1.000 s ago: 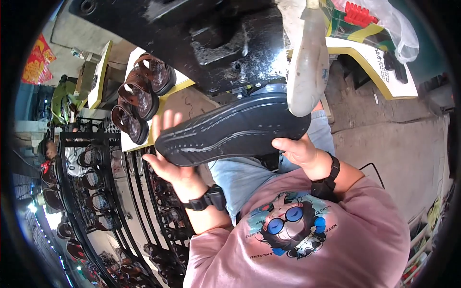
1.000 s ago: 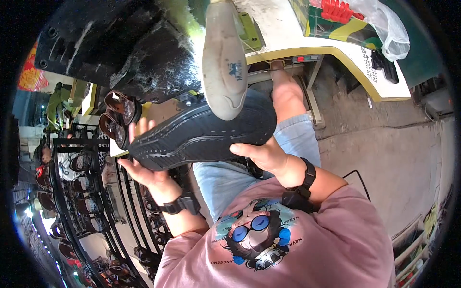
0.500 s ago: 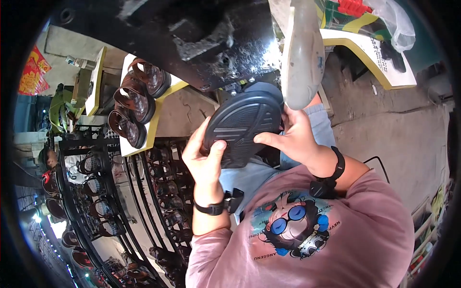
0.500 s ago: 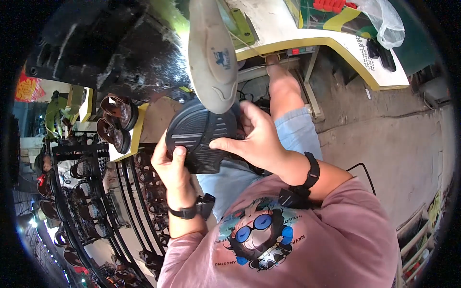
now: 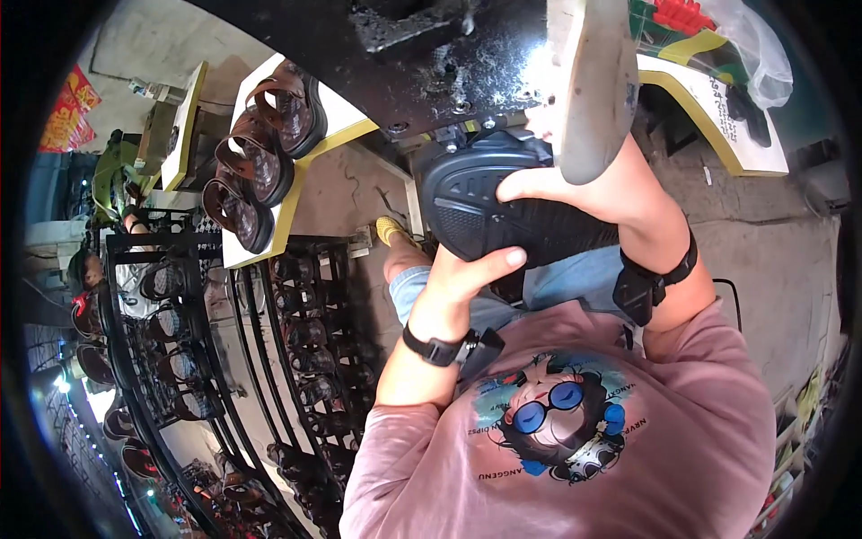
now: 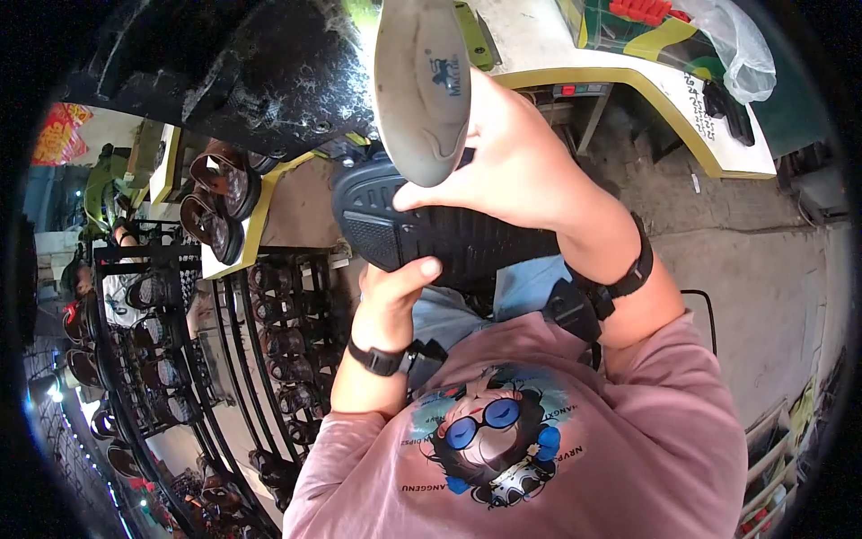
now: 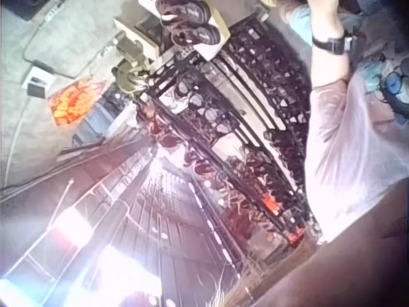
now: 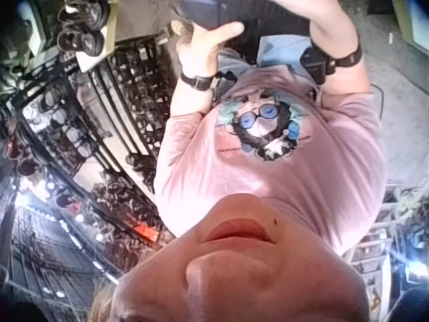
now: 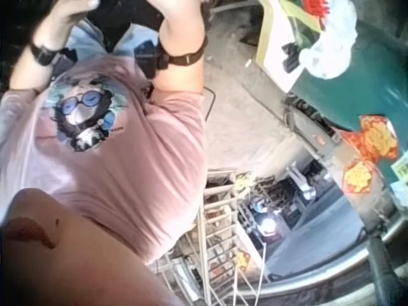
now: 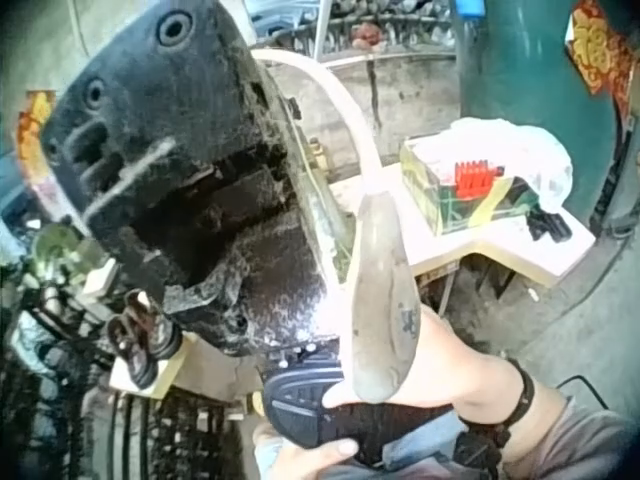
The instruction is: Trim and inspect soles of finished sandals, placing them onto storage racks.
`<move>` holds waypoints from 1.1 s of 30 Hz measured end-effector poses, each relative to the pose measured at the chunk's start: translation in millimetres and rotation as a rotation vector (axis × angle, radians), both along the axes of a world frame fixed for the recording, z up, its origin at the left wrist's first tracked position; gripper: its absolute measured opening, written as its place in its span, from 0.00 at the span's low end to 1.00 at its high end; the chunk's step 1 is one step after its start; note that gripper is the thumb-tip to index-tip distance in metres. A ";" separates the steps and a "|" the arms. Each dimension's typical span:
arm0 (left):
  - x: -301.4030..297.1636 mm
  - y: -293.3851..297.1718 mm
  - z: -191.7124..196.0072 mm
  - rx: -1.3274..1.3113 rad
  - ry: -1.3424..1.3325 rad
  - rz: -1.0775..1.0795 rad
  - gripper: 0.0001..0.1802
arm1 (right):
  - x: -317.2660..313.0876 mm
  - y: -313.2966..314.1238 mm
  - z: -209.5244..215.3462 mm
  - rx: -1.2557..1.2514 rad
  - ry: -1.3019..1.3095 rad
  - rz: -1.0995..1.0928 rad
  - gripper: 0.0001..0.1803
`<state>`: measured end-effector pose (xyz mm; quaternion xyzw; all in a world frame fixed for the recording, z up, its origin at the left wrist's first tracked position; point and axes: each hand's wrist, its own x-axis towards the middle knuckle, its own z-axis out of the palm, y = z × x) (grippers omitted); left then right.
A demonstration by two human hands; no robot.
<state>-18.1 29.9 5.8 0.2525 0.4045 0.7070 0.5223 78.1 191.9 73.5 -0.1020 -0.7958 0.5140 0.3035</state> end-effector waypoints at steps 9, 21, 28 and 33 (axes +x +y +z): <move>11.5 2.7 -30.4 0.333 -0.260 0.284 0.30 | 3.5 -35.9 -29.0 0.669 0.397 -0.372 0.24; -8.6 -11.5 -57.6 0.372 -0.308 0.491 0.31 | 64.8 -13.3 -121.0 -0.855 0.067 0.300 0.32; -49.7 -31.4 -42.0 0.306 -0.268 0.583 0.35 | 7.9 -53.3 -72.4 -0.596 0.259 0.262 0.16; -100.8 -55.0 14.3 -0.068 0.217 0.852 0.21 | -16.2 -70.2 -76.8 -0.429 0.226 0.207 0.15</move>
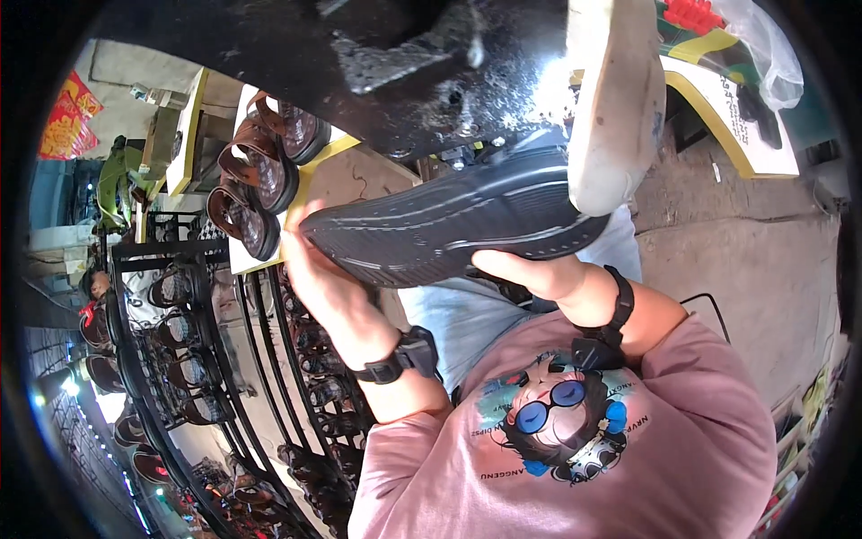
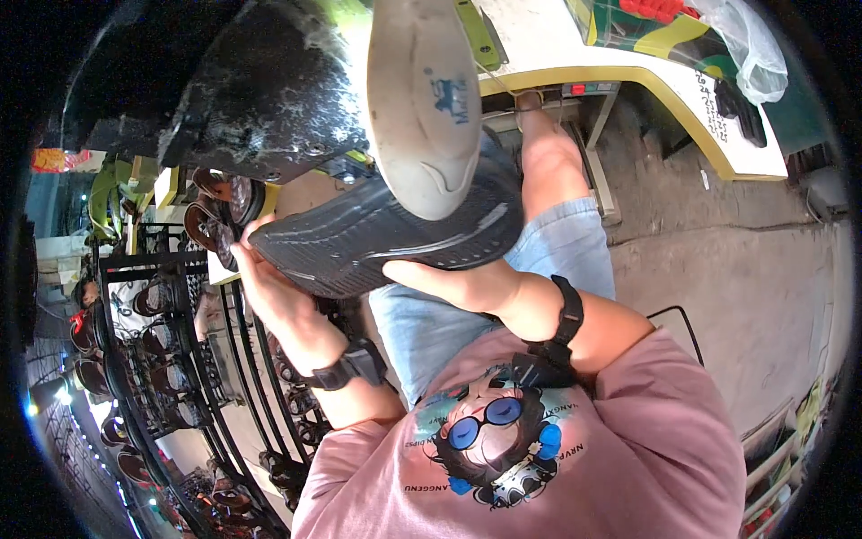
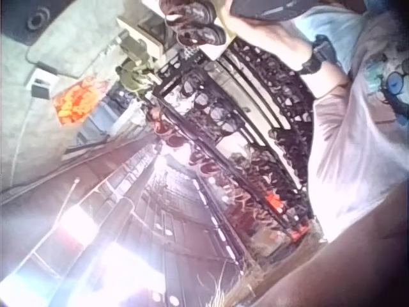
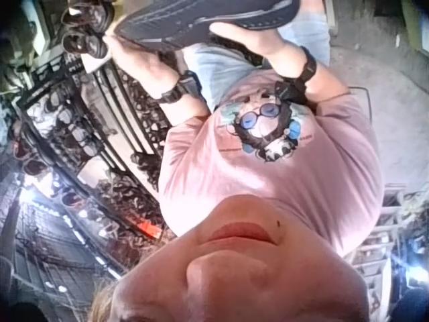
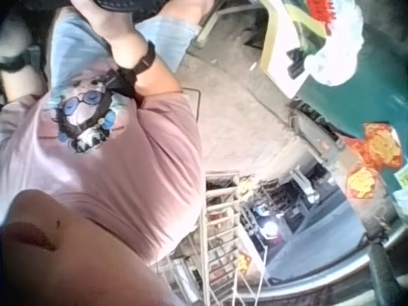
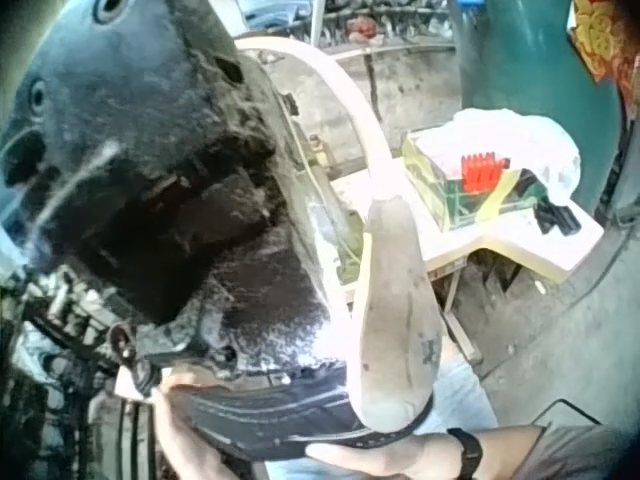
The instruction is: Trim and inspect soles of finished sandals, placing them onto storage racks.
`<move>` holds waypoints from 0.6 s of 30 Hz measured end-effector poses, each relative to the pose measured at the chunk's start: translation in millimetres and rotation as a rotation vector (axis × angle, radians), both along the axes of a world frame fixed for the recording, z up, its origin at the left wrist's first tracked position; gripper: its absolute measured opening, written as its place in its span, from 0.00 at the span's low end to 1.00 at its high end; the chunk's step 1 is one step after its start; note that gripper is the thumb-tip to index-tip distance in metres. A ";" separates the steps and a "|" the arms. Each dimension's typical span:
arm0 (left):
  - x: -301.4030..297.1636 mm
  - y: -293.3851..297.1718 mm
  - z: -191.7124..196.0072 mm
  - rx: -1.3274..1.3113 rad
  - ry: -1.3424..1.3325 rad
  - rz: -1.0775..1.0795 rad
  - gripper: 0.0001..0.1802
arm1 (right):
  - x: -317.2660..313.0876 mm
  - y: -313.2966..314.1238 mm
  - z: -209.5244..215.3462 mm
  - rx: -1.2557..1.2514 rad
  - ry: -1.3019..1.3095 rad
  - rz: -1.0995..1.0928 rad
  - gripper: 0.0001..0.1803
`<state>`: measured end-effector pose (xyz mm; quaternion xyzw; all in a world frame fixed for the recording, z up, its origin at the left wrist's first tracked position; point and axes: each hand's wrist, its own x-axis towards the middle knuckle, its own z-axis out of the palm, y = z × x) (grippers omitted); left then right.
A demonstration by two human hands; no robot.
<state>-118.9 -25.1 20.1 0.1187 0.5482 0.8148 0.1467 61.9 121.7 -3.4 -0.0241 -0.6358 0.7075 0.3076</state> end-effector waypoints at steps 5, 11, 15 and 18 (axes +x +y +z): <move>30.0 38.0 66.5 -0.638 0.821 -0.297 0.19 | -23.6 -11.5 -11.0 0.005 0.051 -0.028 0.19; 59.4 51.8 42.1 -0.275 0.296 -0.549 0.16 | -15.0 13.8 -14.7 0.063 0.042 0.048 0.29; 78.8 42.7 6.4 0.033 0.095 -0.408 0.20 | 6.2 3.2 -26.6 0.305 -0.108 -0.374 0.40; 99.4 49.4 -8.8 0.203 -0.040 -0.318 0.20 | 28.6 12.9 -34.5 0.182 -0.324 -0.324 0.50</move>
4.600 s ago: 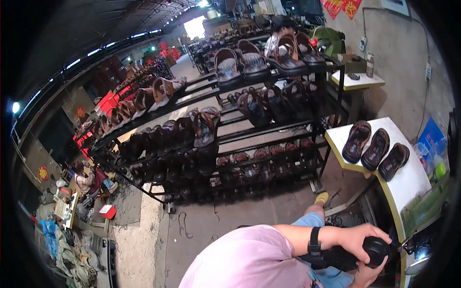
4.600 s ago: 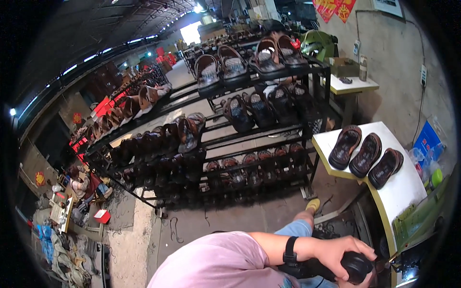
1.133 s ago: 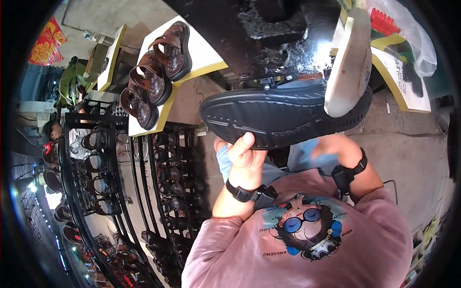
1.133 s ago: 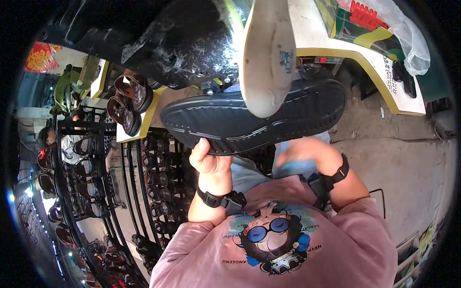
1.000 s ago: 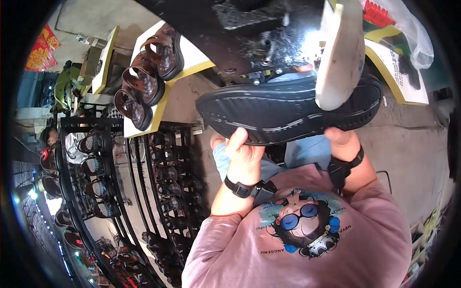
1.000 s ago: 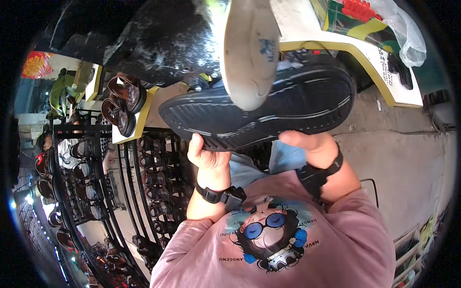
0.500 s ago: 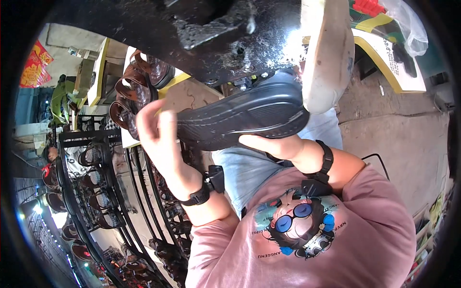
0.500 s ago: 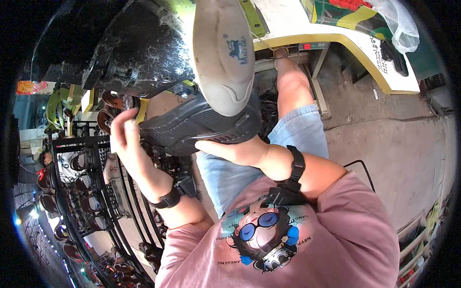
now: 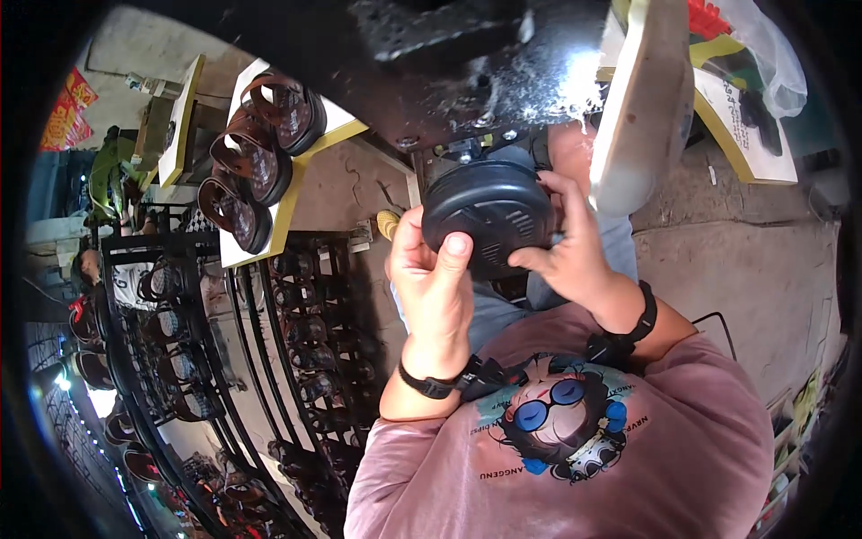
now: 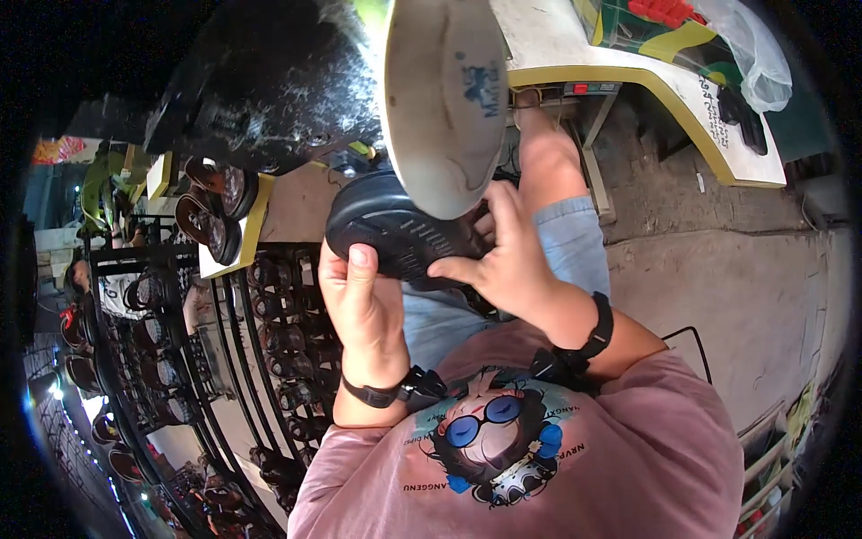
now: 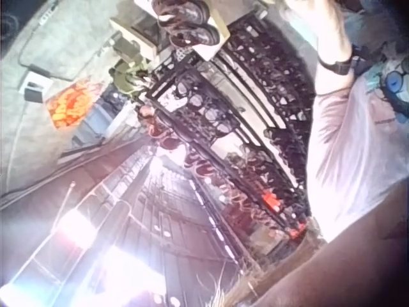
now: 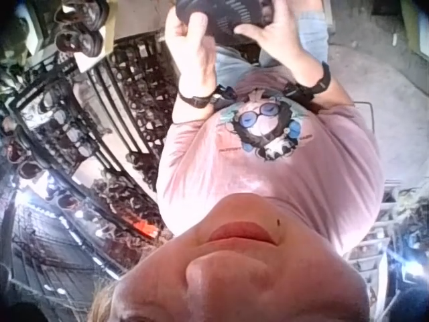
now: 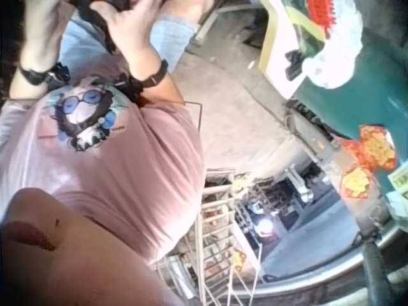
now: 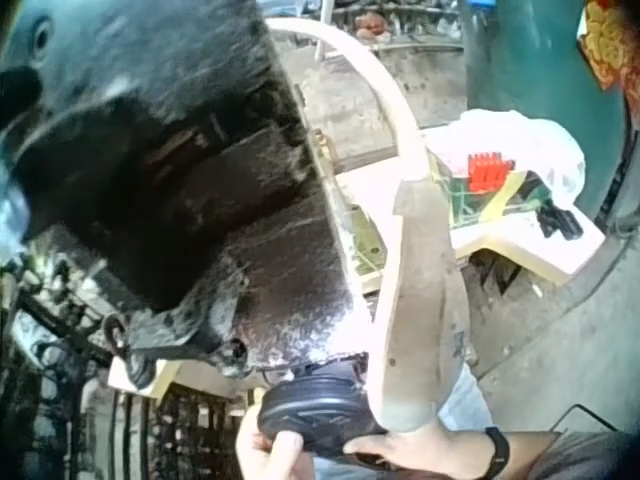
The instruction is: Trim and inspect soles of finished sandals, placing them onto storage racks.
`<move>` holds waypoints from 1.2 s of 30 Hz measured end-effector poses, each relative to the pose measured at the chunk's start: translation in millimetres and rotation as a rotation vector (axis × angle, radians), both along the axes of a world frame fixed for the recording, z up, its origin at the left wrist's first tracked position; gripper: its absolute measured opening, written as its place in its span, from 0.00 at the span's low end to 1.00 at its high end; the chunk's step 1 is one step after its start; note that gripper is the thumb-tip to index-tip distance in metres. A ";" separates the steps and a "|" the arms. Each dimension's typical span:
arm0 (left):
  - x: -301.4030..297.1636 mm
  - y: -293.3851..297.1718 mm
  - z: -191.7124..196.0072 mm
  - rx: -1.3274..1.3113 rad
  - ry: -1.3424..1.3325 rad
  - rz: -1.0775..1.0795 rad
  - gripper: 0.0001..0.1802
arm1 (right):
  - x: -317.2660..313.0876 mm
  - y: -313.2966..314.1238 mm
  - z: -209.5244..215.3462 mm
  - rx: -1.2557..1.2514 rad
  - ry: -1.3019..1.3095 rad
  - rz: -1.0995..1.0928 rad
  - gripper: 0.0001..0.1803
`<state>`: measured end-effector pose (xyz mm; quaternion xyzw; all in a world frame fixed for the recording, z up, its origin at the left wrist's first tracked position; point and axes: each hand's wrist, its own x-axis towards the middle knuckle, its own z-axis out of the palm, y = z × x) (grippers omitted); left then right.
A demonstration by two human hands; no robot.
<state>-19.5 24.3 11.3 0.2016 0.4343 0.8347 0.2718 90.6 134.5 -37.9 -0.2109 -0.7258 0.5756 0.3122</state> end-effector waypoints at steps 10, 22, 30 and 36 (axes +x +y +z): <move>16.4 1.6 -1.0 0.158 -0.251 -0.100 0.18 | 7.6 60.4 107.5 0.291 -0.020 0.091 0.28; -12.7 -17.4 7.7 0.234 -0.184 0.047 0.23 | -20.8 29.2 125.3 0.516 -0.174 -0.036 0.33; -74.0 -26.2 68.4 0.051 0.697 0.413 0.25 | -24.1 -6.5 29.0 0.417 -0.018 -0.130 0.27; -189.2 22.5 3.9 -0.575 1.498 0.237 0.24 | -78.8 -42.8 46.8 0.350 0.017 0.187 0.17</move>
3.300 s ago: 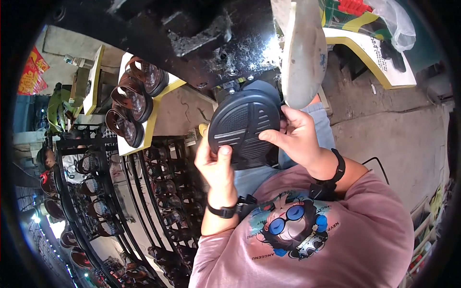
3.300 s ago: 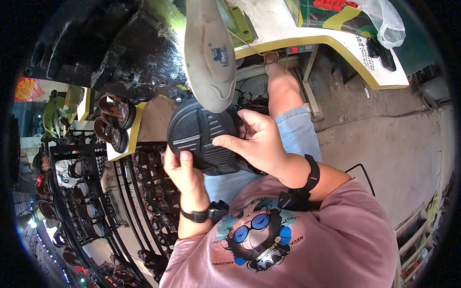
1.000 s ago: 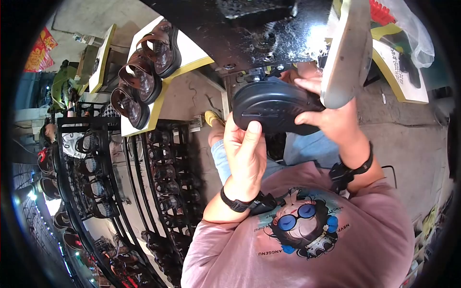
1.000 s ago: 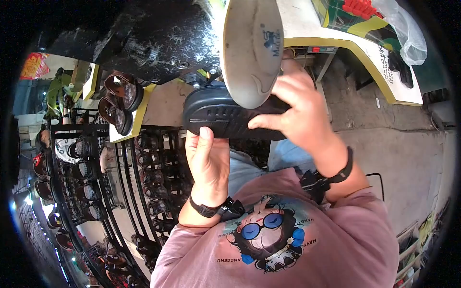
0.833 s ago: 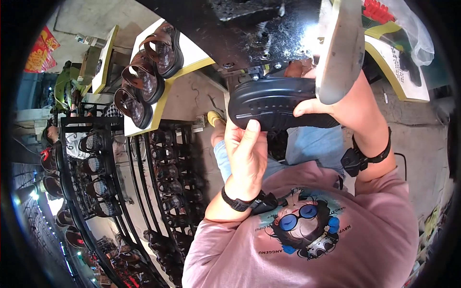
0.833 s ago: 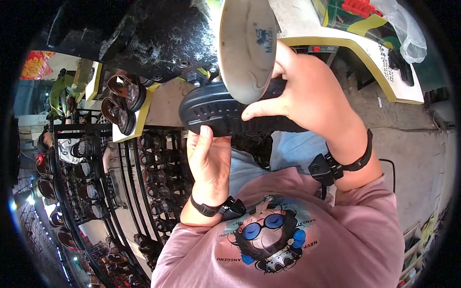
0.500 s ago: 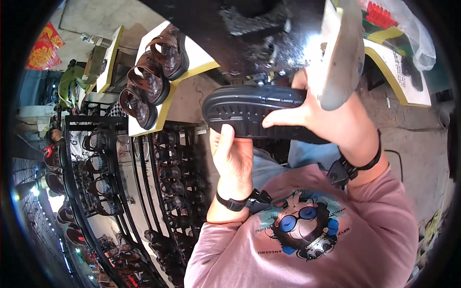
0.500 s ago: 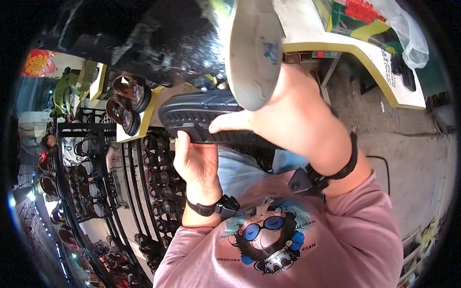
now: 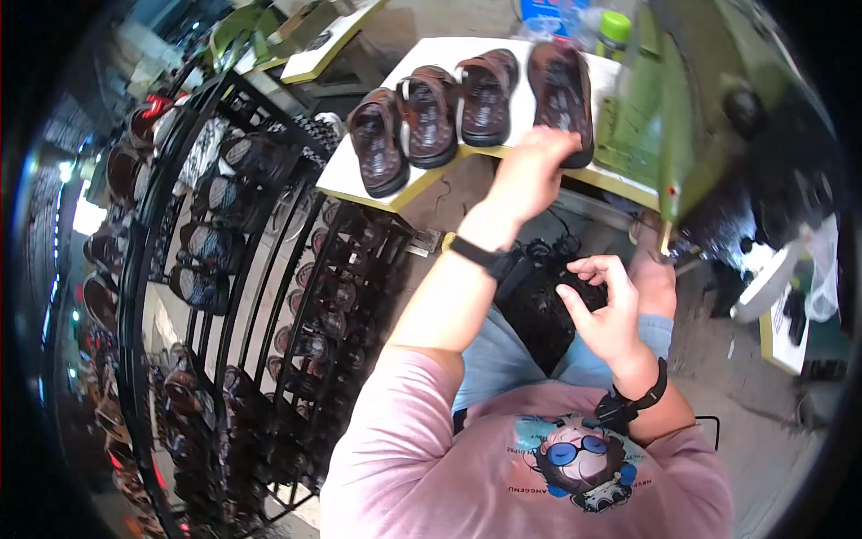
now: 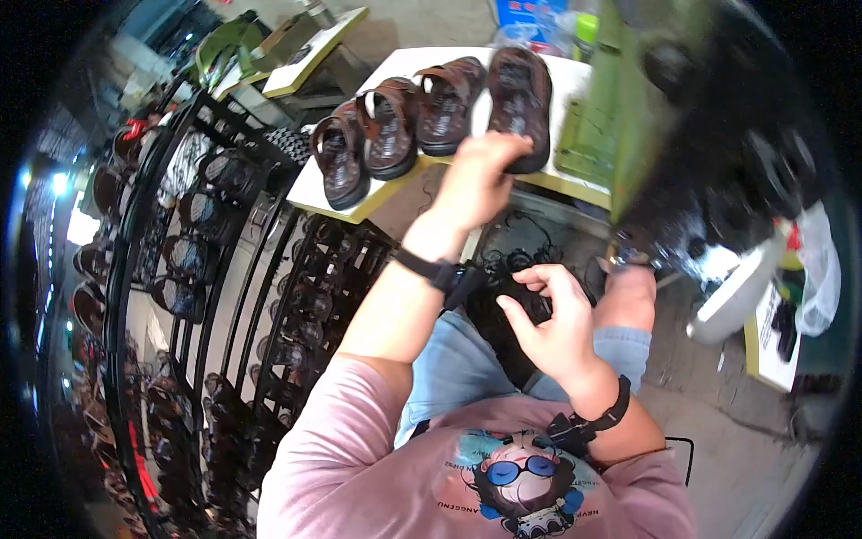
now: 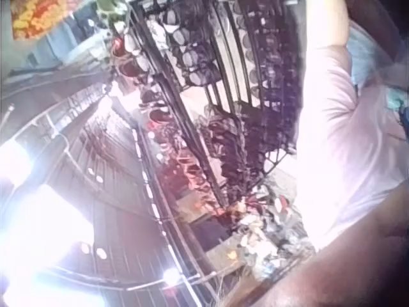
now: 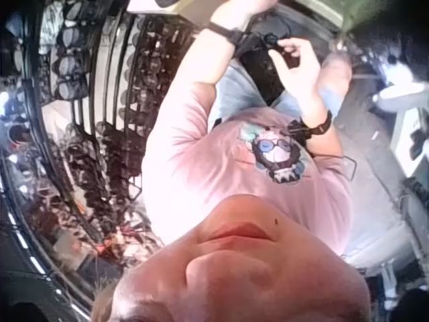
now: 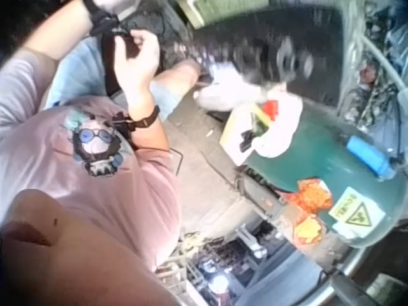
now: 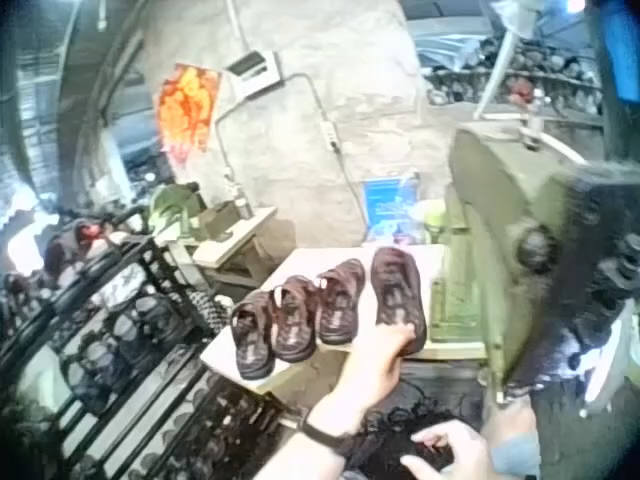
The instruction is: Trim and inspect soles of finished sandals, placing them onto storage racks.
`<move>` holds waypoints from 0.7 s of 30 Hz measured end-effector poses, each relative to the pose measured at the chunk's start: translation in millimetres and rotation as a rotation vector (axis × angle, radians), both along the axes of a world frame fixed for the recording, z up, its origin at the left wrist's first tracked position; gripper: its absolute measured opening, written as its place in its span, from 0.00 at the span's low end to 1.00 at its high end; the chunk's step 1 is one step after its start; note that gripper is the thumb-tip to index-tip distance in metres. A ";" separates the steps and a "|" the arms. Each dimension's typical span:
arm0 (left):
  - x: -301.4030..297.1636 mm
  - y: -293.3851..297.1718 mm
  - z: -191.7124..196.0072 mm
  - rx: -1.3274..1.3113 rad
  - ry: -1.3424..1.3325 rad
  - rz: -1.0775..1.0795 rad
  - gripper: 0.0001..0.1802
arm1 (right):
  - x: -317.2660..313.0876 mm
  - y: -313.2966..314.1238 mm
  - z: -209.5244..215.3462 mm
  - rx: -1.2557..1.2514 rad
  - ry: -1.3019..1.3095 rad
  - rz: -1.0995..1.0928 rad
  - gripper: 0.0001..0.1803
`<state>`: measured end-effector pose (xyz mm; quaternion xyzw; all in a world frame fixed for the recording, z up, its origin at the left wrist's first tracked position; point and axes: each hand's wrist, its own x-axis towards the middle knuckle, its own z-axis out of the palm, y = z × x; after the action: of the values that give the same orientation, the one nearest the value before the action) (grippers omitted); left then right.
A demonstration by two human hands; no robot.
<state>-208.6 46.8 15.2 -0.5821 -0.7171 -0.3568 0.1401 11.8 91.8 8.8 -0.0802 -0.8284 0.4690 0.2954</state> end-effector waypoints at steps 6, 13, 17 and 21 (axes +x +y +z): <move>-14.5 -53.4 -23.3 0.264 -0.250 0.437 0.18 | -97.0 14.3 17.4 0.040 0.015 -0.037 0.20; -137.0 -101.3 -13.5 -0.067 -0.522 0.842 0.41 | -296.4 137.3 -45.3 0.040 -0.396 -0.278 0.54; -183.5 -105.1 -25.0 -0.211 -0.437 0.880 0.25 | -350.8 90.3 -25.2 0.437 -0.803 -0.578 0.30; -197.5 -101.6 -36.9 -0.190 -0.392 0.734 0.16 | -357.8 143.5 -55.1 0.486 -0.647 -0.410 0.24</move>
<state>-406.2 -54.8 -21.7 -0.2195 -0.9195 -0.3195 0.0648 -346.0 235.3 -46.2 -0.3133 -0.9313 0.1434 0.1182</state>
